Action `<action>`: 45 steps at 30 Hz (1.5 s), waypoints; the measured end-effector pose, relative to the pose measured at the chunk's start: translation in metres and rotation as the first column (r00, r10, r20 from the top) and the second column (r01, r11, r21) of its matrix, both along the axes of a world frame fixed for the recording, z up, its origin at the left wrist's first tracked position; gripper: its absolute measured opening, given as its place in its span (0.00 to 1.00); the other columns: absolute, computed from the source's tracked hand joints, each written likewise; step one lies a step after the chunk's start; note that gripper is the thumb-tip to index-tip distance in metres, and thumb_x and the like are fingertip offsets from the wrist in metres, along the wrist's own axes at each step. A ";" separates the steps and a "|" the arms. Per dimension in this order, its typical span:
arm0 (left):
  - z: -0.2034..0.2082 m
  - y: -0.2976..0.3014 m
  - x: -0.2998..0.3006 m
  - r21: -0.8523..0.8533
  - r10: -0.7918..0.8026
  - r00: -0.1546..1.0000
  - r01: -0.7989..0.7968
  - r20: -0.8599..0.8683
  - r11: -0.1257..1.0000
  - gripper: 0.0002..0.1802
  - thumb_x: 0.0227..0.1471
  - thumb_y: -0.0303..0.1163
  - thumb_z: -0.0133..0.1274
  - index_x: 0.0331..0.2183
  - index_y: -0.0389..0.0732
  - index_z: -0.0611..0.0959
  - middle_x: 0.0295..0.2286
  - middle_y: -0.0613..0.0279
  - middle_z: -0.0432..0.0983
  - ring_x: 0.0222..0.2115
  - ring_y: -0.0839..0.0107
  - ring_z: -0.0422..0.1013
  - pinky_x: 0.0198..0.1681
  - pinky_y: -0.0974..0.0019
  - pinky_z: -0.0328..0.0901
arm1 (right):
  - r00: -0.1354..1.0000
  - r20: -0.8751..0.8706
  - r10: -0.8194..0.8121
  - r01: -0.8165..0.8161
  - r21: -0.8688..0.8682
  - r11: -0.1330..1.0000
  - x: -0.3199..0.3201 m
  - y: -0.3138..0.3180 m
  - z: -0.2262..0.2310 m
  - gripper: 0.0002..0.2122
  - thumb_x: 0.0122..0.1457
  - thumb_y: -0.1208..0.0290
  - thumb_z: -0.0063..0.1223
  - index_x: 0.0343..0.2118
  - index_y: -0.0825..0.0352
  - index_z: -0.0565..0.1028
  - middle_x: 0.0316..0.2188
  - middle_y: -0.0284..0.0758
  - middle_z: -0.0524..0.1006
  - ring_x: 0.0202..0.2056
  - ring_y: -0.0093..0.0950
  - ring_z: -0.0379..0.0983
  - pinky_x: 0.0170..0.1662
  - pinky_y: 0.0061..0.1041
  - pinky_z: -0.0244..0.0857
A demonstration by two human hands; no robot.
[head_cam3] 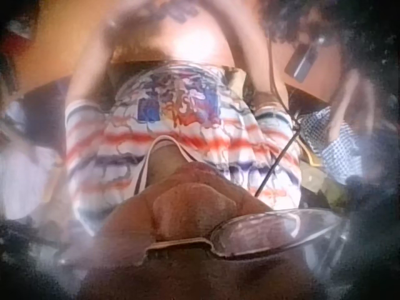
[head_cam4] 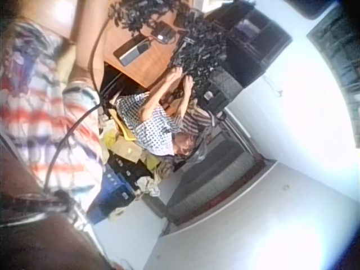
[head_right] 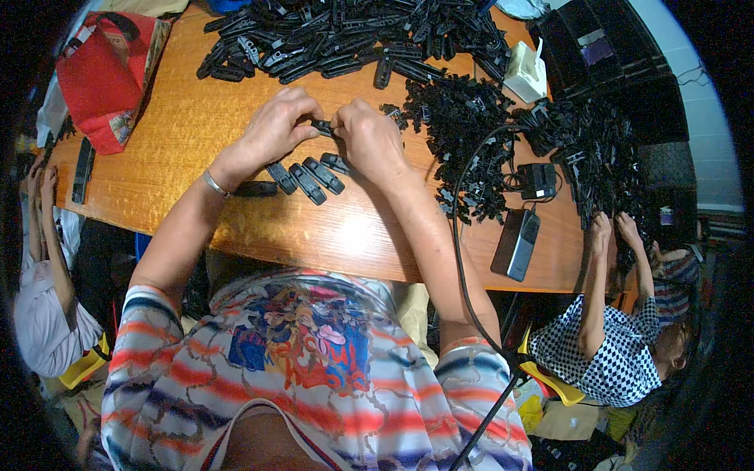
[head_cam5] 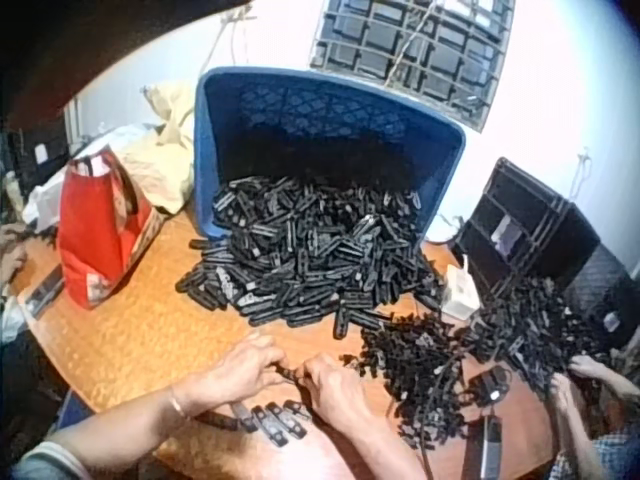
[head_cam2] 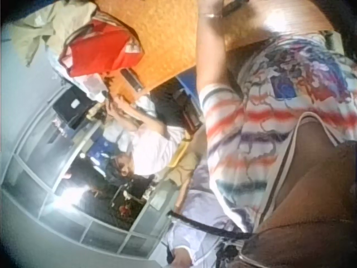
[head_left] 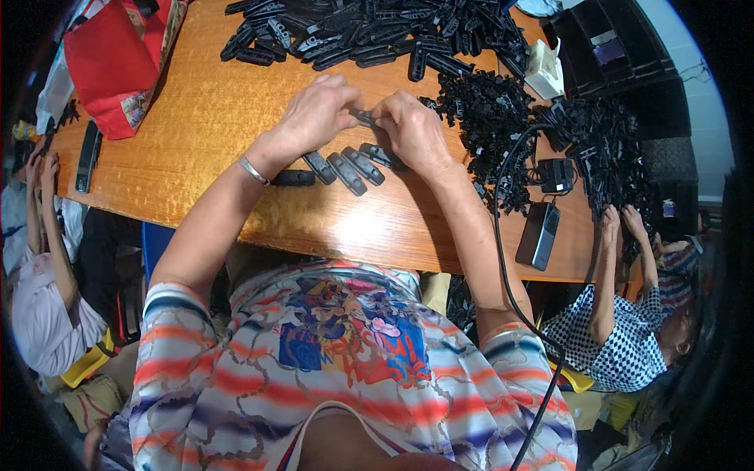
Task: The person repeatedly picks up plastic parts from piles on a table, inserts small components into plastic bases by hand, and places the assembled pieces on the table.
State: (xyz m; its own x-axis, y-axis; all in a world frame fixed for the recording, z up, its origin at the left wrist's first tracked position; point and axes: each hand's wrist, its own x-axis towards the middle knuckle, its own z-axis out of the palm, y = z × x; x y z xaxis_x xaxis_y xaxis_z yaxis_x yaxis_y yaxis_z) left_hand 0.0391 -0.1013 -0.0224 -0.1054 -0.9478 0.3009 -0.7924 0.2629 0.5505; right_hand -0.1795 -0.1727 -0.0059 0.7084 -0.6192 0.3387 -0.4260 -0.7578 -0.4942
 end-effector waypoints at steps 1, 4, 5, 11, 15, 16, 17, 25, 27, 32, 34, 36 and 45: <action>0.001 0.001 0.000 0.020 0.007 1.000 -0.007 -0.001 1.000 0.14 0.51 0.29 0.71 0.39 0.39 0.86 0.39 0.54 0.80 0.47 0.50 0.74 0.51 0.51 0.70 | 0.999 -0.032 -0.009 0.009 0.009 1.000 0.000 0.000 0.003 0.04 0.60 0.80 0.64 0.37 0.67 0.83 0.36 0.43 0.82 0.38 0.45 0.83 0.41 0.41 0.76; -0.002 -0.006 0.003 0.037 -0.002 0.999 0.004 -0.038 0.999 0.12 0.54 0.33 0.70 0.38 0.38 0.87 0.38 0.53 0.81 0.44 0.51 0.76 0.48 0.53 0.71 | 0.998 -0.063 -0.025 0.031 0.107 0.994 -0.002 -0.004 0.010 0.05 0.60 0.78 0.68 0.38 0.69 0.84 0.35 0.43 0.85 0.36 0.39 0.84 0.41 0.36 0.77; -0.004 -0.008 0.004 0.031 -0.018 0.997 0.020 -0.074 0.999 0.12 0.56 0.35 0.68 0.37 0.37 0.87 0.37 0.52 0.81 0.42 0.52 0.77 0.46 0.54 0.72 | 0.998 -0.061 -0.032 0.043 0.194 0.980 -0.002 -0.008 0.011 0.06 0.60 0.76 0.69 0.38 0.69 0.85 0.34 0.42 0.86 0.35 0.35 0.85 0.41 0.34 0.77; -0.004 -0.024 -0.004 0.347 0.176 0.972 -0.113 -0.156 0.931 0.18 0.56 0.46 0.67 0.33 0.39 0.88 0.30 0.54 0.85 0.33 0.54 0.81 0.38 0.53 0.73 | 0.943 -0.297 -0.147 0.259 0.384 0.886 0.012 -0.030 0.023 0.12 0.59 0.66 0.76 0.34 0.70 0.86 0.25 0.36 0.85 0.24 0.23 0.80 0.30 0.28 0.74; 0.012 -0.027 -0.016 0.364 0.164 0.976 -0.103 -0.140 0.926 0.12 0.59 0.38 0.66 0.33 0.38 0.86 0.25 0.61 0.80 0.26 0.72 0.74 0.32 0.61 0.70 | 0.875 -0.475 -0.091 0.339 0.467 0.817 0.015 -0.048 0.023 0.16 0.56 0.60 0.80 0.31 0.69 0.86 0.23 0.34 0.84 0.21 0.23 0.77 0.27 0.29 0.71; 0.013 -0.030 -0.016 0.399 0.166 0.979 -0.105 -0.120 0.911 0.12 0.59 0.38 0.66 0.34 0.39 0.86 0.26 0.61 0.81 0.27 0.72 0.74 0.33 0.61 0.71 | 0.880 -0.471 -0.065 0.316 0.477 0.820 0.014 -0.059 0.013 0.17 0.55 0.60 0.81 0.31 0.69 0.85 0.23 0.33 0.83 0.22 0.24 0.77 0.27 0.29 0.71; 0.011 -0.030 -0.012 0.433 0.184 0.978 -0.124 -0.100 0.893 0.11 0.59 0.37 0.66 0.34 0.40 0.86 0.26 0.61 0.82 0.27 0.71 0.75 0.33 0.61 0.71 | 0.888 -0.453 -0.076 0.310 0.469 0.827 0.017 -0.058 0.010 0.17 0.53 0.60 0.81 0.31 0.69 0.85 0.23 0.34 0.83 0.22 0.25 0.77 0.27 0.30 0.71; 0.037 0.041 0.003 0.259 0.077 0.996 -0.065 -0.037 0.964 0.25 0.63 0.46 0.61 0.54 0.40 0.87 0.46 0.48 0.84 0.48 0.55 0.80 0.52 0.53 0.72 | 0.926 -0.339 -0.166 0.248 0.217 0.944 -0.021 0.019 0.022 0.18 0.55 0.57 0.77 0.33 0.69 0.85 0.31 0.43 0.84 0.34 0.39 0.82 0.41 0.40 0.74; 0.048 0.084 0.005 0.160 0.110 0.991 -0.121 0.075 0.980 0.33 0.60 0.47 0.64 0.61 0.43 0.81 0.52 0.47 0.82 0.56 0.49 0.75 0.62 0.48 0.66 | 0.973 -0.131 -0.188 0.201 0.094 0.975 -0.031 0.046 0.021 0.17 0.57 0.61 0.74 0.36 0.72 0.84 0.42 0.49 0.82 0.43 0.47 0.81 0.45 0.46 0.74; 0.014 0.158 -0.006 0.052 0.228 0.945 -0.247 0.236 0.968 0.58 0.44 0.43 0.77 0.72 0.46 0.68 0.66 0.46 0.68 0.69 0.44 0.61 0.70 0.42 0.57 | 0.998 -0.008 -0.069 0.069 0.003 0.998 -0.024 0.092 -0.010 0.34 0.57 0.60 0.73 0.63 0.71 0.72 0.63 0.56 0.68 0.63 0.56 0.66 0.66 0.51 0.62; 0.010 0.163 -0.013 0.034 0.268 0.938 -0.282 0.218 0.959 0.57 0.45 0.47 0.76 0.72 0.49 0.68 0.67 0.46 0.67 0.69 0.43 0.62 0.70 0.37 0.55 | 0.996 -0.001 -0.086 0.086 -0.042 0.995 -0.008 0.103 -0.013 0.35 0.58 0.60 0.72 0.64 0.71 0.70 0.64 0.57 0.67 0.64 0.57 0.64 0.67 0.51 0.61; 0.007 0.158 -0.015 -0.062 0.282 0.959 -0.280 0.036 0.958 0.59 0.42 0.41 0.77 0.72 0.46 0.68 0.66 0.46 0.68 0.69 0.43 0.61 0.71 0.42 0.56 | 0.999 -0.010 -0.041 0.041 -0.004 0.999 0.009 0.113 -0.014 0.35 0.59 0.62 0.71 0.66 0.70 0.69 0.65 0.58 0.66 0.65 0.59 0.63 0.68 0.52 0.60; -0.001 0.217 0.061 -0.054 0.291 0.956 -0.289 0.031 0.956 0.42 0.46 0.38 0.74 0.62 0.41 0.79 0.63 0.45 0.72 0.65 0.42 0.66 0.68 0.45 0.63 | 0.988 0.038 0.152 -0.153 0.024 0.988 0.110 0.163 -0.021 0.34 0.59 0.66 0.69 0.66 0.70 0.69 0.66 0.60 0.65 0.66 0.61 0.63 0.67 0.53 0.62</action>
